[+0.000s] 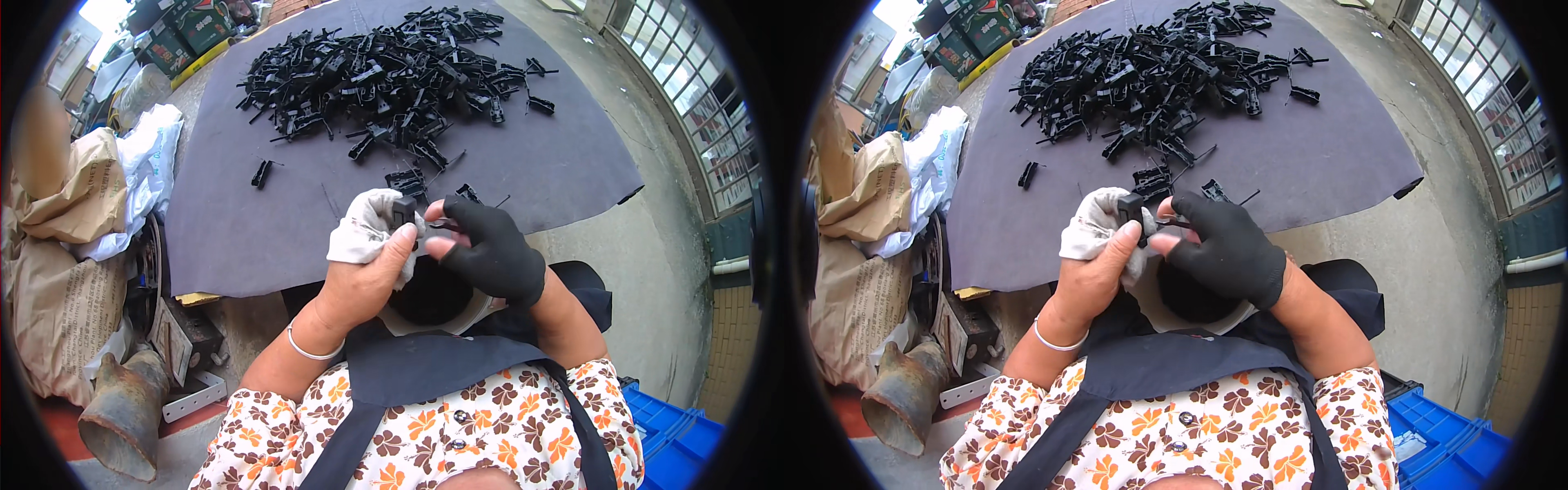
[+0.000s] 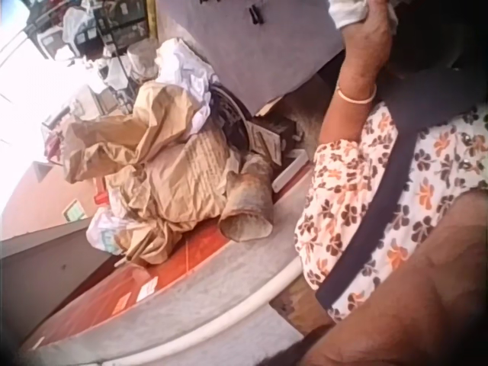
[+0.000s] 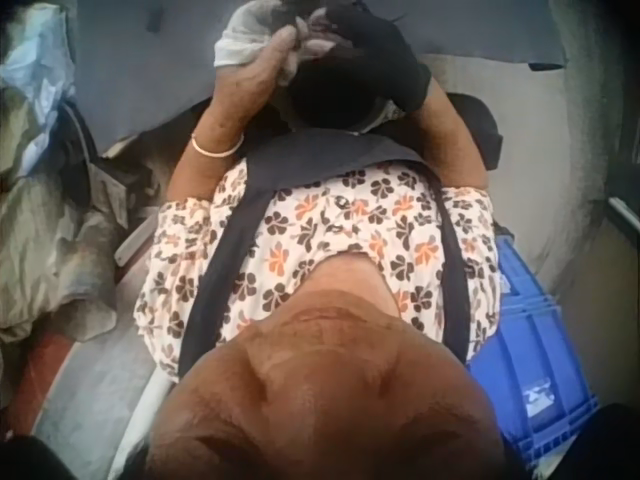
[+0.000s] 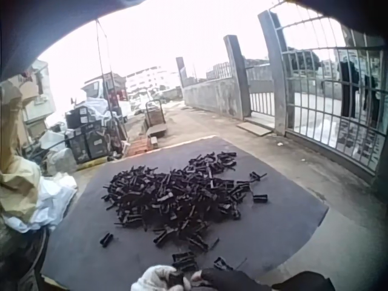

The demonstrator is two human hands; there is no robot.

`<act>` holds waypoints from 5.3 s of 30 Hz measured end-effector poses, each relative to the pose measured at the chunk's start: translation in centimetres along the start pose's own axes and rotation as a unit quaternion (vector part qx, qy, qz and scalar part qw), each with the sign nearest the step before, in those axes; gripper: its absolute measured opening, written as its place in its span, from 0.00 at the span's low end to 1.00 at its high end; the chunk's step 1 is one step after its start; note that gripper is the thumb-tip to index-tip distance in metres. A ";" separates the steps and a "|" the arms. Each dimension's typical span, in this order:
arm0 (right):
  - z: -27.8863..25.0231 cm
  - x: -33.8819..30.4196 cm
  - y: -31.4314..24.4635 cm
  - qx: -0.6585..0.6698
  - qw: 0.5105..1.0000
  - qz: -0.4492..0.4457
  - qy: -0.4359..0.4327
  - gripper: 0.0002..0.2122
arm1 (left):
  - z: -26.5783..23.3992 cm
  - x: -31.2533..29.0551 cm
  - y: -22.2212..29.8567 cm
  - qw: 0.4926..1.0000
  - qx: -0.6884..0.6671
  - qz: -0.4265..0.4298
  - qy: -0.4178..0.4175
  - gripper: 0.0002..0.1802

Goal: Assembling small black plastic components by manually inserting metal pins.

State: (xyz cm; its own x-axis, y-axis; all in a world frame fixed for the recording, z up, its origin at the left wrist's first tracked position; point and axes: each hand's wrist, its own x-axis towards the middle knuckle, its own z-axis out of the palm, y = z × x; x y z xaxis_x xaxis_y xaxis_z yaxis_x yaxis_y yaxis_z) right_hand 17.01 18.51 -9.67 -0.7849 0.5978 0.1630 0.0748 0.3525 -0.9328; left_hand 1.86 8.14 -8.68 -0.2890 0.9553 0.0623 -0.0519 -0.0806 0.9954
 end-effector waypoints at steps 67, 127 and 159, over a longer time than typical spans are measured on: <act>-1.7 -1.5 1.7 0.158 0.984 0.057 -0.057 0.13 | 1.5 -0.9 0.0 0.889 0.417 0.185 -0.049 0.14; -1.2 -1.0 1.9 -0.017 0.996 -0.082 0.029 0.06 | 0.4 0.6 0.4 0.995 0.093 -0.018 -0.034 0.18; -2.2 -0.6 1.6 -0.046 0.998 0.028 -0.023 0.09 | -1.7 1.6 -0.4 0.785 0.582 0.210 0.035 0.19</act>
State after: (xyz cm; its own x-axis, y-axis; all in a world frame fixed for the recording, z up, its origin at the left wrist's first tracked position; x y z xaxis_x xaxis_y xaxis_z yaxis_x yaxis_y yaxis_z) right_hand 18.94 20.28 -10.52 -0.8055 0.5850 0.0952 0.1728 0.3855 -0.9064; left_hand -0.19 9.18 -9.06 -0.1014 0.8927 0.4392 0.9587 -0.0302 0.2828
